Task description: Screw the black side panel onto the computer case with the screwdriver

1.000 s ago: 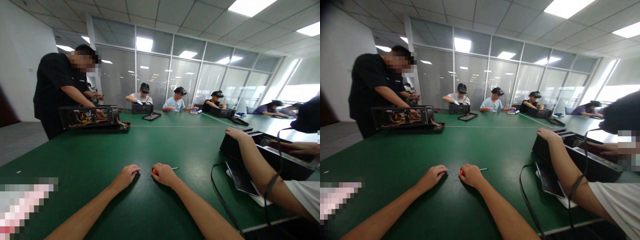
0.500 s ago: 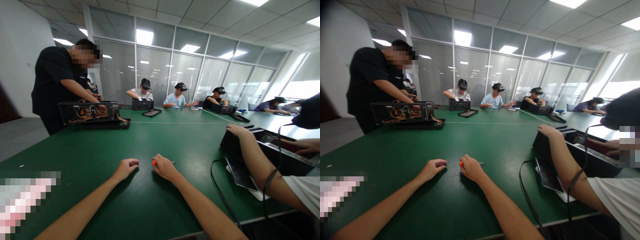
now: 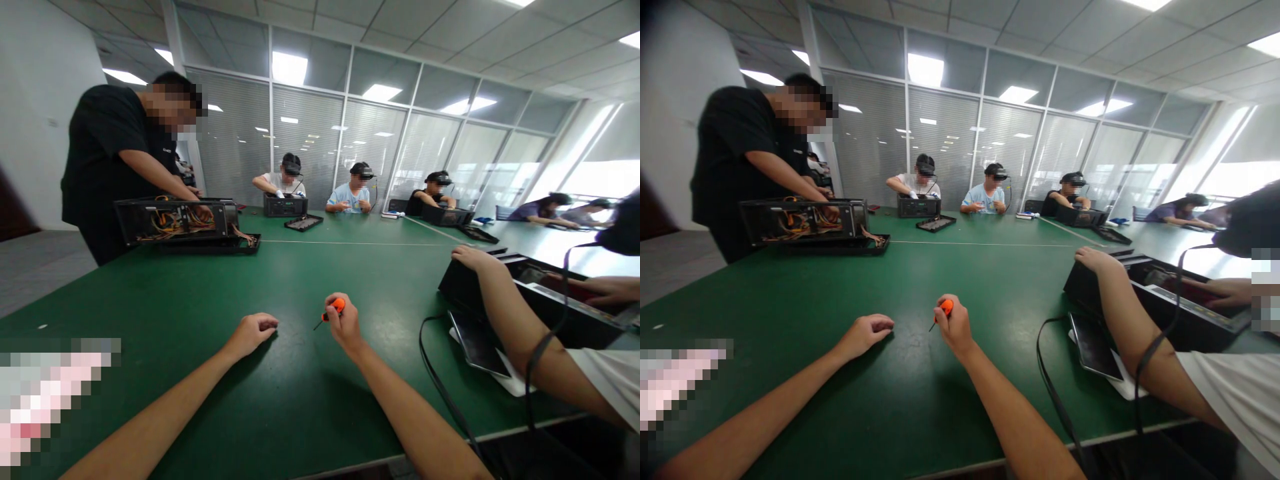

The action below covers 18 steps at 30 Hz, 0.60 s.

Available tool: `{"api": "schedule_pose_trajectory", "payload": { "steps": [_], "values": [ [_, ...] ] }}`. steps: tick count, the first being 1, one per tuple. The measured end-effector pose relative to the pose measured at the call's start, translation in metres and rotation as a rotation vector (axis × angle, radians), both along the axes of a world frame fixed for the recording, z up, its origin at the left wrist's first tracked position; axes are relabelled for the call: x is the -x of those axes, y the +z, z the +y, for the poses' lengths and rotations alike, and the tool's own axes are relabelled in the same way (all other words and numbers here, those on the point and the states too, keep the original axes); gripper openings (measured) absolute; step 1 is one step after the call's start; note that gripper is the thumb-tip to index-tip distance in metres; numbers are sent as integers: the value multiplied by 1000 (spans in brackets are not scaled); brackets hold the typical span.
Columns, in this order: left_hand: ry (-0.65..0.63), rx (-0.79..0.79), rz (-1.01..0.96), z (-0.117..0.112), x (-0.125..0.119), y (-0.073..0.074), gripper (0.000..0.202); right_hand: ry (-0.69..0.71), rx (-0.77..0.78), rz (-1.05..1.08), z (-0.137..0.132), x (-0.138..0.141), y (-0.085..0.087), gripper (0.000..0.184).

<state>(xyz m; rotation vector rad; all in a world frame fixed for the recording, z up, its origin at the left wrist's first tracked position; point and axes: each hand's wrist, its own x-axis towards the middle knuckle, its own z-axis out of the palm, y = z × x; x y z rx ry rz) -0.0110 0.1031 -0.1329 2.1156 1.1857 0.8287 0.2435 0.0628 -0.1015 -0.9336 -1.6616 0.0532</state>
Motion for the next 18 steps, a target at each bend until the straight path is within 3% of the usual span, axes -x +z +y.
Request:
{"api": "schedule_pose_trajectory", "payload": {
  "steps": [8,18],
  "values": [
    [14,28,-5,-9,-5,9,24,332,289,367,5,30,-20,16],
    [-56,109,-131,-2,-2,-4,34,360,300,320,0,32,-19,16]
  ]
}}
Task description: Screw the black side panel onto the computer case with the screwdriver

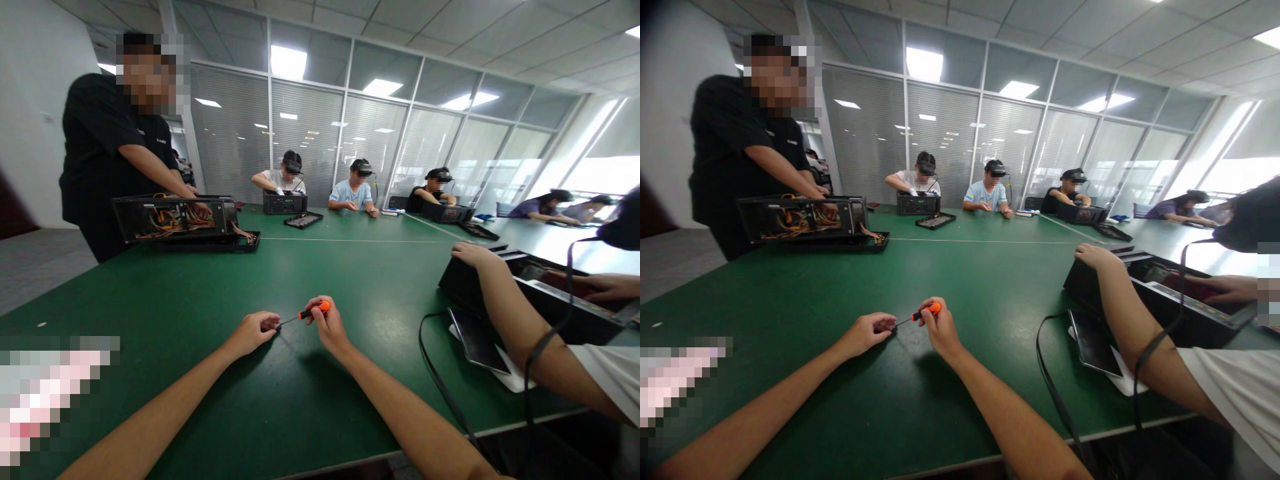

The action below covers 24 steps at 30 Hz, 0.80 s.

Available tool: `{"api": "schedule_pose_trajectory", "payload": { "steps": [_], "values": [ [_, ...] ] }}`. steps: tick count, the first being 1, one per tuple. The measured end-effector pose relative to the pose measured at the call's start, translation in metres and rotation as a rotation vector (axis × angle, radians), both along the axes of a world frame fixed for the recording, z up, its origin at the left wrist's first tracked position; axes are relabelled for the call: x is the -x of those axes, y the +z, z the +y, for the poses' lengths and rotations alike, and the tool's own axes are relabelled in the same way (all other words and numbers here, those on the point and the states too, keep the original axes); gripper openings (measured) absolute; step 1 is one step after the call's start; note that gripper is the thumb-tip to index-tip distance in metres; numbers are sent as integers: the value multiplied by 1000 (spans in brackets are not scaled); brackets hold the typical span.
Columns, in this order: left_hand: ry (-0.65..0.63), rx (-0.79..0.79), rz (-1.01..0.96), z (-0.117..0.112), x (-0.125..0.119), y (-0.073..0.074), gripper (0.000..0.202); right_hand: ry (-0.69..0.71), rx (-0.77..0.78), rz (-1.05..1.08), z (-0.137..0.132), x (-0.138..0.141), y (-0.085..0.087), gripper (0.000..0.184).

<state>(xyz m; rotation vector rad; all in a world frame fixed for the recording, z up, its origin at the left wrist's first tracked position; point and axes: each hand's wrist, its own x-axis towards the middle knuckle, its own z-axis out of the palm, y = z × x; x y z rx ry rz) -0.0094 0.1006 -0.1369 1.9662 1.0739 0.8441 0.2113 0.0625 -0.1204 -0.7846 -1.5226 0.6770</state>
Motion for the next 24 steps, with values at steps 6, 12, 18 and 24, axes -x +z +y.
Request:
{"api": "schedule_pose_trajectory", "payload": {
  "steps": [6,12,18,24],
  "values": [
    [-6,287,-302,7,7,5,46,-1,9,-26,2,-5,0,16],
    [-75,710,-878,14,24,13,50,-23,-2,-2,4,-6,-1,17],
    [-198,807,-1194,15,29,19,66,-21,0,7,3,-7,0,17],
    [-100,706,-1130,7,24,27,53,-16,7,-1,3,-8,1,18]
  ]
}}
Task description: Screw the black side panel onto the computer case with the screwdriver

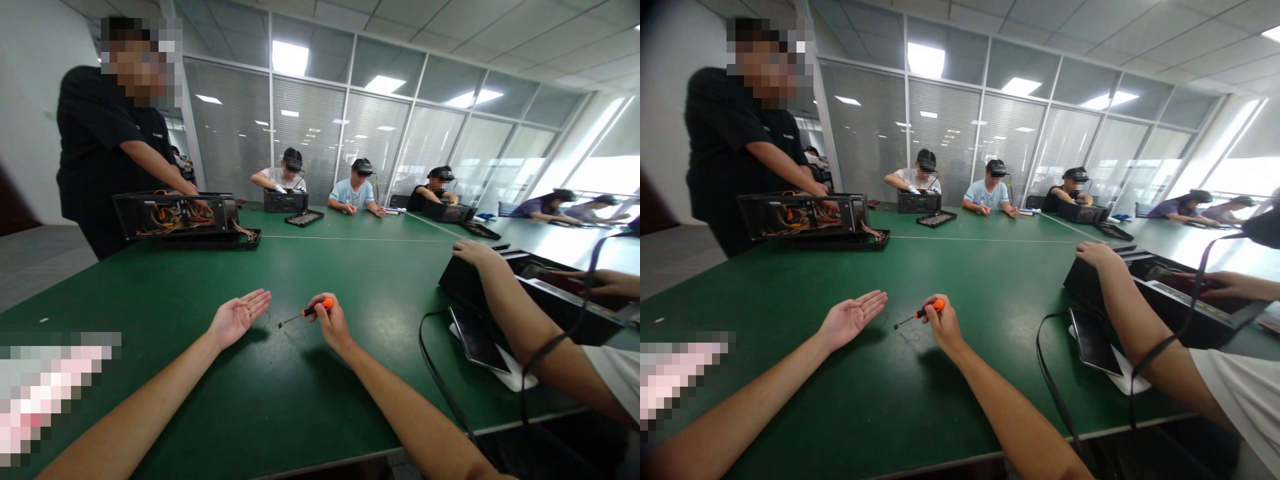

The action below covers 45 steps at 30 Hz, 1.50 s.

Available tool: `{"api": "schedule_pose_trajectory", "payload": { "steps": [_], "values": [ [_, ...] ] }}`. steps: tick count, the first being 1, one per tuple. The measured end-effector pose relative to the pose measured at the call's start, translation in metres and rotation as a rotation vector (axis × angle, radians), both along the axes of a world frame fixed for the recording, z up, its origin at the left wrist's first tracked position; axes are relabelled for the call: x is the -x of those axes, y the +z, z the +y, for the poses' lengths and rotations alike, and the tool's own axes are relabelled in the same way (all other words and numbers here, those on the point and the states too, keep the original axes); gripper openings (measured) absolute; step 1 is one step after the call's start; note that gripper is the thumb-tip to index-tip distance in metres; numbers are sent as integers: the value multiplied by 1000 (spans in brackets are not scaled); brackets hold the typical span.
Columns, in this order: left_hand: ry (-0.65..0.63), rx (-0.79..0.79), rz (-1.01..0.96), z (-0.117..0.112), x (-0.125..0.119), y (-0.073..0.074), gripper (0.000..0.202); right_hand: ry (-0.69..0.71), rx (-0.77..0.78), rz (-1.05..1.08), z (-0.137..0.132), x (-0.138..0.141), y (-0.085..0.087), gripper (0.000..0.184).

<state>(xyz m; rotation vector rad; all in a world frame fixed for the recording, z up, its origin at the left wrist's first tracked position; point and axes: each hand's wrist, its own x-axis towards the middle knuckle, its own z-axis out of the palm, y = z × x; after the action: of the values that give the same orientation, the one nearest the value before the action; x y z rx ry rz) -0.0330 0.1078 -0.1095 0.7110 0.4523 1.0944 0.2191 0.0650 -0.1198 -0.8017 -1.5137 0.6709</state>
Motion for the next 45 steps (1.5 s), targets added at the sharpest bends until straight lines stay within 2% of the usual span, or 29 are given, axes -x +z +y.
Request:
{"api": "schedule_pose_trajectory", "payload": {
  "steps": [5,10,12,14,17,19,25,30,36,40,45],
  "values": [
    [187,-86,319,-4,-9,0,41,5,4,-23,-1,-1,2,17],
    [262,-288,697,-4,-16,-7,44,1,-12,-27,-2,-1,4,18],
    [274,-447,931,-6,-18,-7,41,2,-6,-21,-2,-1,4,18],
    [256,-670,1170,-10,-19,-7,37,-5,-3,-17,-1,-1,3,18],
    [198,-959,1365,-17,-20,-9,37,-9,-5,-18,-1,-1,2,18],
    [171,-1029,1411,-19,-20,-12,36,-10,-4,-19,-1,-1,1,18],
    [105,-1080,1442,-17,-21,-14,29,-15,-19,-34,-1,0,-2,18],
    [125,-1100,1462,-21,-24,-10,24,-31,-58,-98,-3,-1,-2,18],
    [196,-1017,1455,-21,-24,-10,20,-69,-152,-224,-5,-2,-1,18],
    [207,-1036,1433,-20,-23,-10,24,-56,-235,-299,-11,-3,4,18],
    [222,-1014,1391,-17,-24,-12,26,70,-351,-441,-21,0,23,22]
  ]
}}
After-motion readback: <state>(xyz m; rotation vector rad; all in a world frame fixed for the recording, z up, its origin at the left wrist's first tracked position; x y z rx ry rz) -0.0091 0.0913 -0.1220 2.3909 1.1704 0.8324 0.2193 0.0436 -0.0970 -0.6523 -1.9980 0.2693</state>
